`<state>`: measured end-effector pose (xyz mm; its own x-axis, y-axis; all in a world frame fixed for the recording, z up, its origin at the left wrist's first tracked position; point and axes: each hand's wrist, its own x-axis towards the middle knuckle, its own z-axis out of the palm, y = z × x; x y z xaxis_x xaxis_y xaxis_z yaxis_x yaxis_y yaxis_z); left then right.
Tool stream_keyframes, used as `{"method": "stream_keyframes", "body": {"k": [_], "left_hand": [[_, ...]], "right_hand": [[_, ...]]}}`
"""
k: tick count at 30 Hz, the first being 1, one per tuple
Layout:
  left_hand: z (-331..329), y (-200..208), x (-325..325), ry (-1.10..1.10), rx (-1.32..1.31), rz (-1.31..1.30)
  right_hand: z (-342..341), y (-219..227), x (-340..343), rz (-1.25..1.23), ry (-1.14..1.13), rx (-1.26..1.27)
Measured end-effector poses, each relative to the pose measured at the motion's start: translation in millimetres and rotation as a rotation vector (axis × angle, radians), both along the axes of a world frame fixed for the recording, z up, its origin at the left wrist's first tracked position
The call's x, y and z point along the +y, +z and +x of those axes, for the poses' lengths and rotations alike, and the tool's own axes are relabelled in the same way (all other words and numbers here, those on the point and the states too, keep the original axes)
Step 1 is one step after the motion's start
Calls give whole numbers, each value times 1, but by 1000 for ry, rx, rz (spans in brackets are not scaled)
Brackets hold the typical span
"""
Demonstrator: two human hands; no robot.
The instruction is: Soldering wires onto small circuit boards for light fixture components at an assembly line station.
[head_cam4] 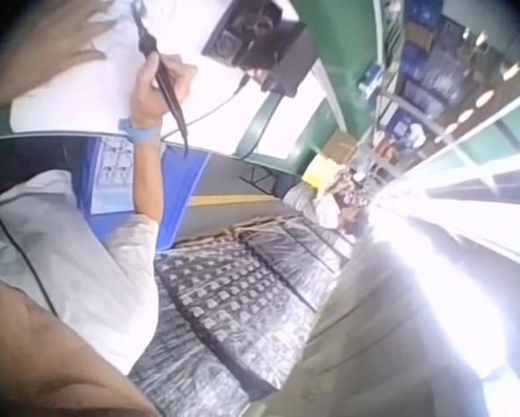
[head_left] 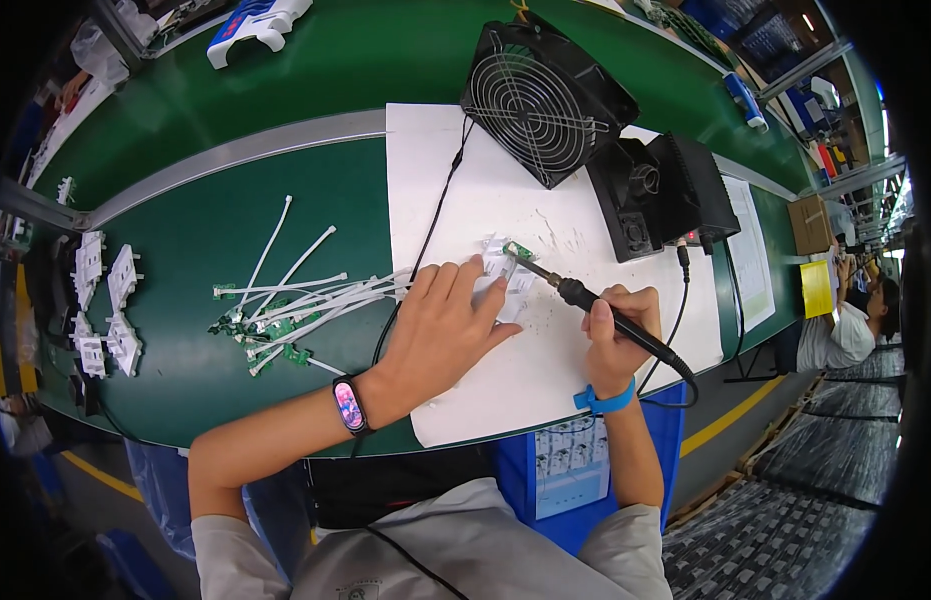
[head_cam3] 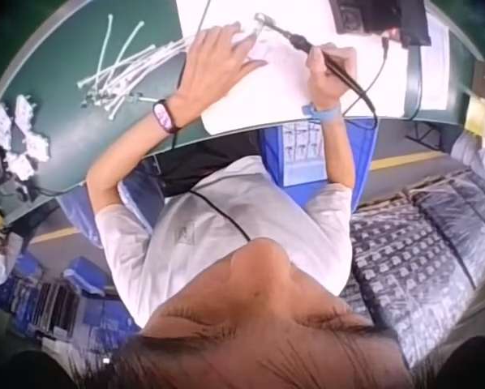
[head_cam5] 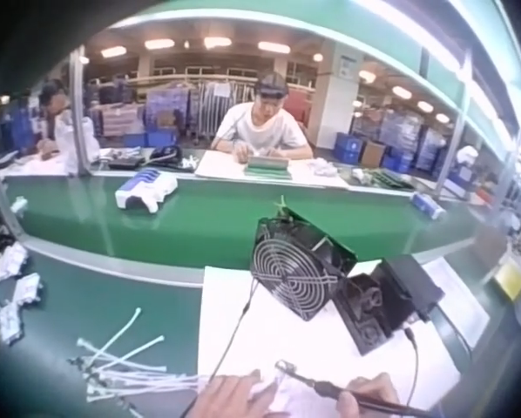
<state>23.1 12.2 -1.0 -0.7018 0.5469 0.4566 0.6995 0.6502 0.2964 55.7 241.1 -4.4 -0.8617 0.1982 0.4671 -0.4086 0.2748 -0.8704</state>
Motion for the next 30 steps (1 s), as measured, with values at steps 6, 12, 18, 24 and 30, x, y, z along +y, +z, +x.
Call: {"method": "stream_keyframes", "body": {"k": [6,12,18,24,30], "left_hand": [[0,-4,-2,8,4,6],[1,-3,1,3,12,-2],[1,-3,1,5,6,-11],[0,0,-1,3,-7,-25],[0,-2,-1,3,-13,-18]], "right_hand": [[0,3,-5,28,21,-32],[2,3,-4,-30,-47,-54],[2,3,-3,-44,-37,-84],[2,7,-3,-132,-101,24],[0,10,-4,43,-161,77]]}}
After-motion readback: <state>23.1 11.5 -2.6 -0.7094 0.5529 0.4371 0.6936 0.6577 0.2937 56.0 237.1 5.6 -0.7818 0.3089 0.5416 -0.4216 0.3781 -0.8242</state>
